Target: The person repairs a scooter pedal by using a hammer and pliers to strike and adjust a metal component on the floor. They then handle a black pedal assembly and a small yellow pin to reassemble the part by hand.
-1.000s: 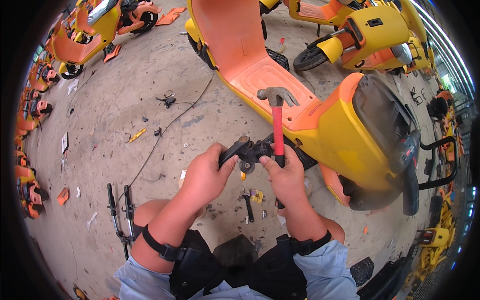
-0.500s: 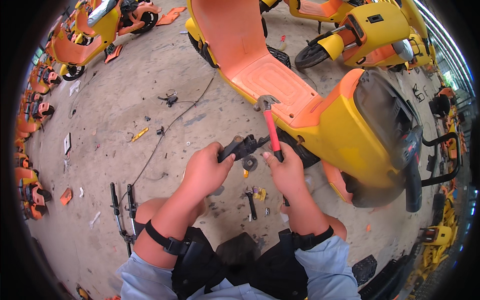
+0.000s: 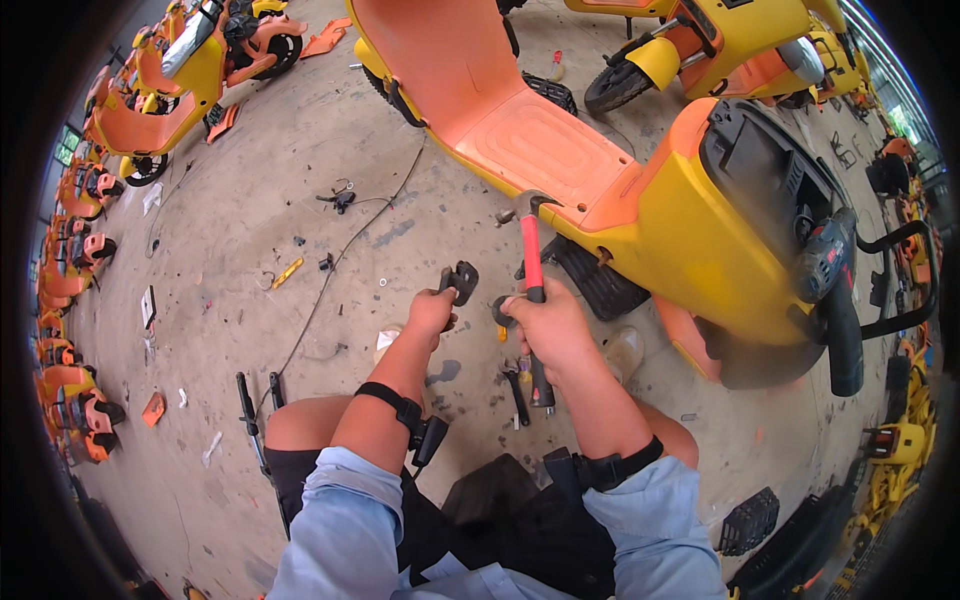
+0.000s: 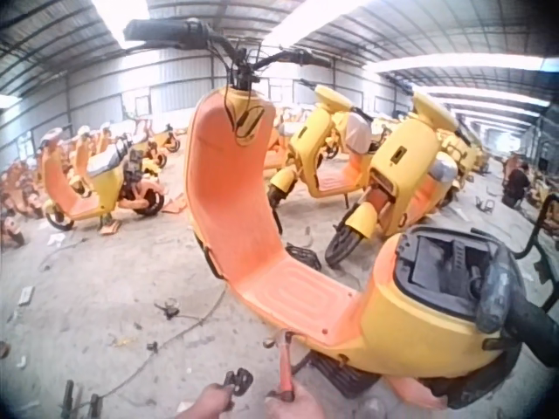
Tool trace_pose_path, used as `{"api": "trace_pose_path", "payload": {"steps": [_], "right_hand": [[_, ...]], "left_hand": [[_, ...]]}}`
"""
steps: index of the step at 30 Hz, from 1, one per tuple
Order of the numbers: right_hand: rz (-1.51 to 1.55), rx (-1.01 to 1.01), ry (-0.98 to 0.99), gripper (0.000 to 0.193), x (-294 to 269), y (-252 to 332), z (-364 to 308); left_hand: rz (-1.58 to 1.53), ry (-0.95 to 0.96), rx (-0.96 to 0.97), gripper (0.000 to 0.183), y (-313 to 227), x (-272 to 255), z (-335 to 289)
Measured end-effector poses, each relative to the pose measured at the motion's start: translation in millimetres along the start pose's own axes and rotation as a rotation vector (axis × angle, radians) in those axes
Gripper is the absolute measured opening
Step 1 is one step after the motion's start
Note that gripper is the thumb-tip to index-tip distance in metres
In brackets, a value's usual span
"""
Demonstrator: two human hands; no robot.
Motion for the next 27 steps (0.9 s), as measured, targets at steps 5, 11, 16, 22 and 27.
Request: {"api": "trace_pose_path", "payload": {"steps": [5, 11, 16, 22, 27], "right_hand": [[-0.076, 0.074, 0.100, 0.038, 12, -35, -23], [0.164, 0.331, 0.478, 0.051, 62, -56, -84], [0.224, 0.292, 0.381, 0.051, 75, -56, -88], [0.284, 0.238, 0.242, 0.047, 66, -40, -85], [0.364, 0.294, 0.205, 0.046, 68, -42, -92]], "left_hand": [[-0.637, -0.104, -0.123, 0.017, 2, 8, 6], [-1.038, -0.234, 0.022, 0.018, -62, -31, 17], [-0.973, -0.304, 0.147, 0.021, -101, -33, 2], [-0.536, -0.380, 0.287, 0.024, -98, -29, 1], [0.123, -0.534, 0.554, 0.035, -92, -34, 3]]}}
Point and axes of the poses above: each hand's wrist, its own z-axis towards the middle knuckle, its own x-axis out of the palm, y = z × x, the point moved 6 cm from there along z, towards the middle knuckle, and after that the axes turned 3 degrees about x, right-handed, at the moved point
